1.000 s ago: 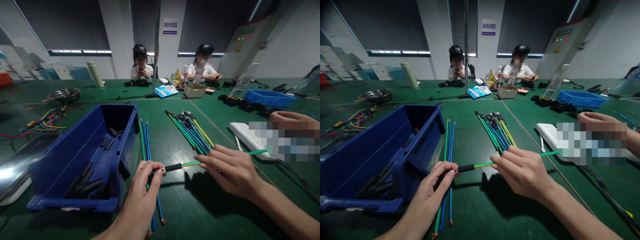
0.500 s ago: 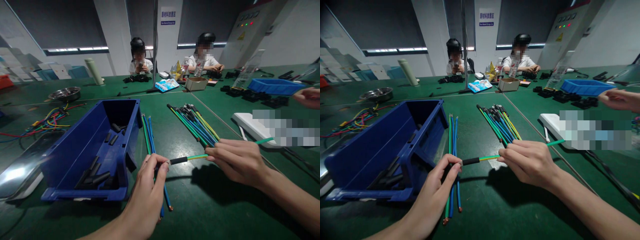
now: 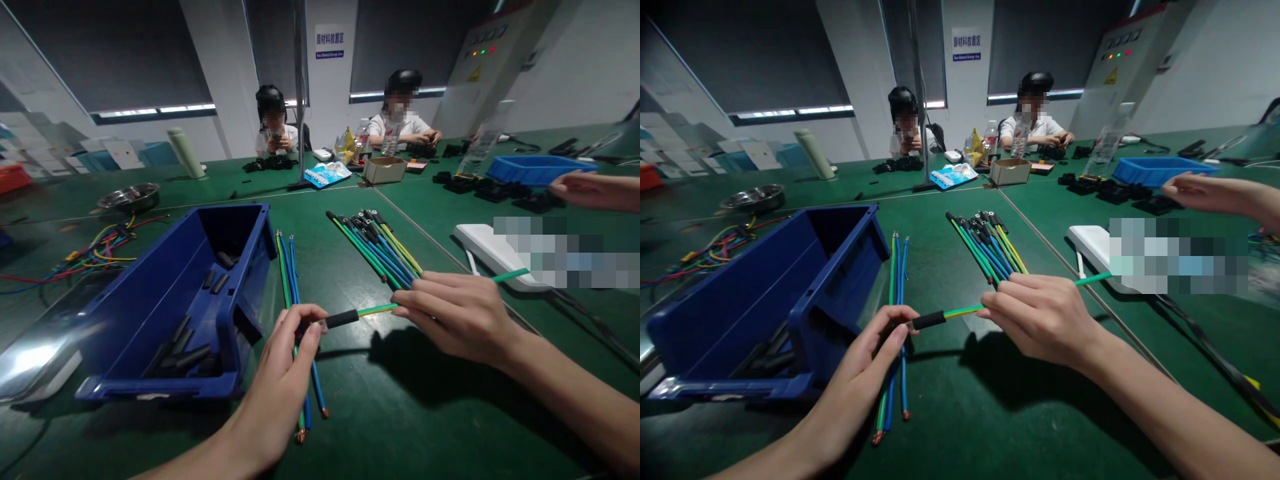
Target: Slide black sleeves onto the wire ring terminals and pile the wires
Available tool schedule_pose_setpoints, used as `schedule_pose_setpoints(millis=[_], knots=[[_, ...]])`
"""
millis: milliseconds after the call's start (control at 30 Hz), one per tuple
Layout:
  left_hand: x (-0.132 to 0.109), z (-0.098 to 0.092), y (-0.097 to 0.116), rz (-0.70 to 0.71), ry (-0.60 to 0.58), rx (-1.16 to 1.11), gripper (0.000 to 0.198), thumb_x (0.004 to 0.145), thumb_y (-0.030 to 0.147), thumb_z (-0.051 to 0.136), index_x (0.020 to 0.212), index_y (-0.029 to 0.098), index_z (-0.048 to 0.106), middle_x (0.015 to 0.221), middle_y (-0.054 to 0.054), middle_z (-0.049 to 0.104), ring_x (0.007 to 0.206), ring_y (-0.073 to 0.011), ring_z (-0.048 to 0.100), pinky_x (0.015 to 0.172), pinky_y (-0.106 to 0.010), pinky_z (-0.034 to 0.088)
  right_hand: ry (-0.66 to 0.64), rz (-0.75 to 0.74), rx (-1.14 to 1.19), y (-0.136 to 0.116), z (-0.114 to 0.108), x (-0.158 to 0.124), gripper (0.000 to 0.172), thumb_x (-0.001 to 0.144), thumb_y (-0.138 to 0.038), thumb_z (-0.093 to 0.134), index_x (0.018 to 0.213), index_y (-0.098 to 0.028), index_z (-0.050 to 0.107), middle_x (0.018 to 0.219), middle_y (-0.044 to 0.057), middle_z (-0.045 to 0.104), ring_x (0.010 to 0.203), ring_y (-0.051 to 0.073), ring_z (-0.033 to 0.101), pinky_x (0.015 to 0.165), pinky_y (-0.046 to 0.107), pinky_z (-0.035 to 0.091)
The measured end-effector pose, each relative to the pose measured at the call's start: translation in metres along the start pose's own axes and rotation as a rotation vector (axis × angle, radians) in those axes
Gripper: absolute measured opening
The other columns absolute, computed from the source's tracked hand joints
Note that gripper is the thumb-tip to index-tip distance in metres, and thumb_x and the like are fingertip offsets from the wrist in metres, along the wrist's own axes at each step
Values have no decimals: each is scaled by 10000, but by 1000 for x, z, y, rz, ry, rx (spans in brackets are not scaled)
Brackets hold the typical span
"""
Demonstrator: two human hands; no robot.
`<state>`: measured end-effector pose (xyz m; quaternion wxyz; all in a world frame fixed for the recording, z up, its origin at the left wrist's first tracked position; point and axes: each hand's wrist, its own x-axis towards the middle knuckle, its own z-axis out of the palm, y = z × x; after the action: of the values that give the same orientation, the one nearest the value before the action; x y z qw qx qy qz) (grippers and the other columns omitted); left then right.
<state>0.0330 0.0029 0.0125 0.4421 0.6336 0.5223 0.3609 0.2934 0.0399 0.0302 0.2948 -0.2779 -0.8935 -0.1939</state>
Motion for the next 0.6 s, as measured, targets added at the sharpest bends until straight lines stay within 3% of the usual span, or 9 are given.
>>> schedule_pose_setpoints(millis=[133,300,467,533,600], knots=[[2,-1,2,38,-45,15,243,975,334,415,1086,271,621,1103,-31,614,1117,-210,534,1017,-357,392,-20,-3,-16,2,0,-2,31,894,-169,591,896,-166,622,661,0,622,583,118,537,550,257,384],[6,0,1,61,-71,51,228,984,312,394,1011,264,615,1080,-28,596,1117,-212,516,1026,-371,361,-23,2,-17,4,0,-3,22,877,-175,615,895,-163,620,670,5,639,588,126,571,556,265,413],[0,0,0,59,-33,119,247,995,343,360,1128,318,566,1250,-16,525,1255,-210,430,1129,-437,279,-16,22,-3,5,-3,-1,44,892,-187,592,934,-187,602,696,3,659,604,131,606,578,264,447],[-1,0,-1,59,2,160,281,997,352,335,1219,340,507,1346,-18,461,1331,-209,356,1168,-483,221,-9,131,-44,6,-4,-1,68,919,-213,552,965,-197,599,720,15,668,595,133,605,577,264,447],[-1,1,-3,61,19,202,305,984,333,348,1262,340,473,1421,-25,397,1380,-218,298,1181,-532,188,-36,382,-130,11,-4,-4,168,948,-275,494,1068,-188,573,744,44,670,535,148,578,514,282,414]])
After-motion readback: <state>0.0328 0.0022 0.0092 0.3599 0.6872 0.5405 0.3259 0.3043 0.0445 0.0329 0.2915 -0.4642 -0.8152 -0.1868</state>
